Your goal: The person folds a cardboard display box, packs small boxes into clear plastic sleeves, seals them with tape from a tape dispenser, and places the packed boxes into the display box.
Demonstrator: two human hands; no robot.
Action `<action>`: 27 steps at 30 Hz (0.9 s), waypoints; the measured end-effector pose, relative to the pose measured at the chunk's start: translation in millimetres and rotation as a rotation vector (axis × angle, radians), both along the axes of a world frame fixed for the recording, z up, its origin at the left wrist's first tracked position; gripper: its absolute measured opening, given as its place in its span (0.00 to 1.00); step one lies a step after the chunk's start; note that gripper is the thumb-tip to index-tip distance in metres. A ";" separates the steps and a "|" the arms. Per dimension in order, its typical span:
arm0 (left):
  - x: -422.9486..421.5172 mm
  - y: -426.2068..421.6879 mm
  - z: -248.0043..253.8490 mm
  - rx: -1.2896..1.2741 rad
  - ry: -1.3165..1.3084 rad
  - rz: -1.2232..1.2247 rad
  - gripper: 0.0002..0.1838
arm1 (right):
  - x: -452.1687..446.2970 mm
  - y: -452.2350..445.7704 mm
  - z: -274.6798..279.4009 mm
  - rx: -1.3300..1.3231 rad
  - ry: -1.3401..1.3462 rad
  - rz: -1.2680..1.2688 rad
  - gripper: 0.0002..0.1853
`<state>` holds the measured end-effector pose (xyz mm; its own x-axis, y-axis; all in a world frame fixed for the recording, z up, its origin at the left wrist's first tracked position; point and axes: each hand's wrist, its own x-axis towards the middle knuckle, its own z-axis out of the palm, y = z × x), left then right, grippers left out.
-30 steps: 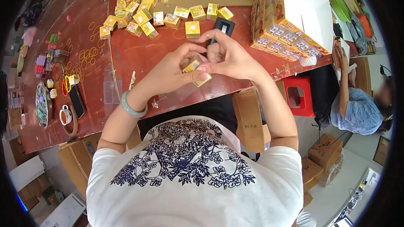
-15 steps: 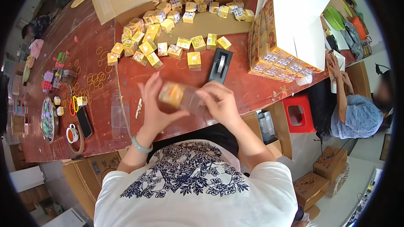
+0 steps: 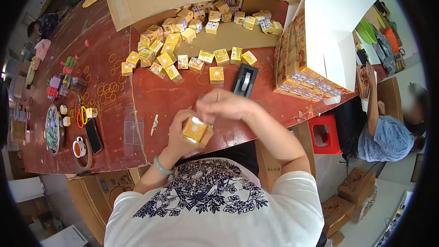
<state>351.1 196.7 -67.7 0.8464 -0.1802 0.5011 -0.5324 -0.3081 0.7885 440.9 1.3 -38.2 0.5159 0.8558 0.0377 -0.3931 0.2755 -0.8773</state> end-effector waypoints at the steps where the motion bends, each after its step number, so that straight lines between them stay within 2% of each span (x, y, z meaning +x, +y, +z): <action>1: 1.2 0.5 1.5 0.000 -0.003 0.002 0.41 | 11.7 -2.4 14.3 -0.202 -0.054 -0.201 0.07; 2: 2.5 0.9 4.5 -0.020 0.070 0.027 0.40 | 30.0 -7.6 29.5 -0.403 -0.108 -0.401 0.06; 3: 3.1 0.9 7.9 -0.041 0.143 0.055 0.40 | 60.6 -15.4 17.7 -0.537 -0.375 -0.532 0.05; 5: 3.2 1.3 12.1 -0.083 0.294 0.113 0.38 | 126.1 -40.5 -29.7 -0.700 -1.352 -0.735 0.08; 7: 10.0 1.4 13.6 -0.086 0.303 0.142 0.39 | 150.3 -48.7 -50.3 -1.025 -1.218 -0.427 0.13; 8: 14.3 1.1 13.7 -0.091 0.317 0.166 0.39 | 153.3 -49.5 -51.3 -1.016 -1.223 -0.416 0.13; 10: 18.4 2.4 11.7 -0.103 0.359 0.224 0.39 | 155.1 -45.5 -59.7 -1.131 -1.308 -0.471 0.14; 12: 22.4 4.2 8.2 -0.127 0.355 0.269 0.39 | 129.3 -37.2 -12.6 -0.955 -1.310 -0.778 0.14; 13: 27.0 3.9 6.7 -0.147 0.336 0.286 0.39 | 119.7 -32.1 -2.8 -0.945 -1.312 -0.760 0.14; 15: 32.1 1.9 4.3 -0.183 0.291 0.294 0.39 | 105.6 -29.7 7.1 -0.753 -1.147 -1.076 0.13; 16: 31.3 1.5 3.0 -0.182 0.289 0.292 0.39 | 105.7 -33.0 5.9 -0.754 -1.149 -1.079 0.13; 20: 24.2 10.3 -1.5 -0.128 0.357 0.194 0.38 | 116.6 -52.3 -11.0 -1.141 -0.998 -0.543 0.16; 25: 9.2 26.0 -1.2 -0.034 0.238 0.255 0.37 | 172.9 -30.4 -32.9 -1.137 -0.830 -0.814 0.15; 27: 6.0 27.9 0.1 -0.053 0.253 0.261 0.37 | 190.3 9.6 -31.4 -1.186 -0.931 -0.784 0.13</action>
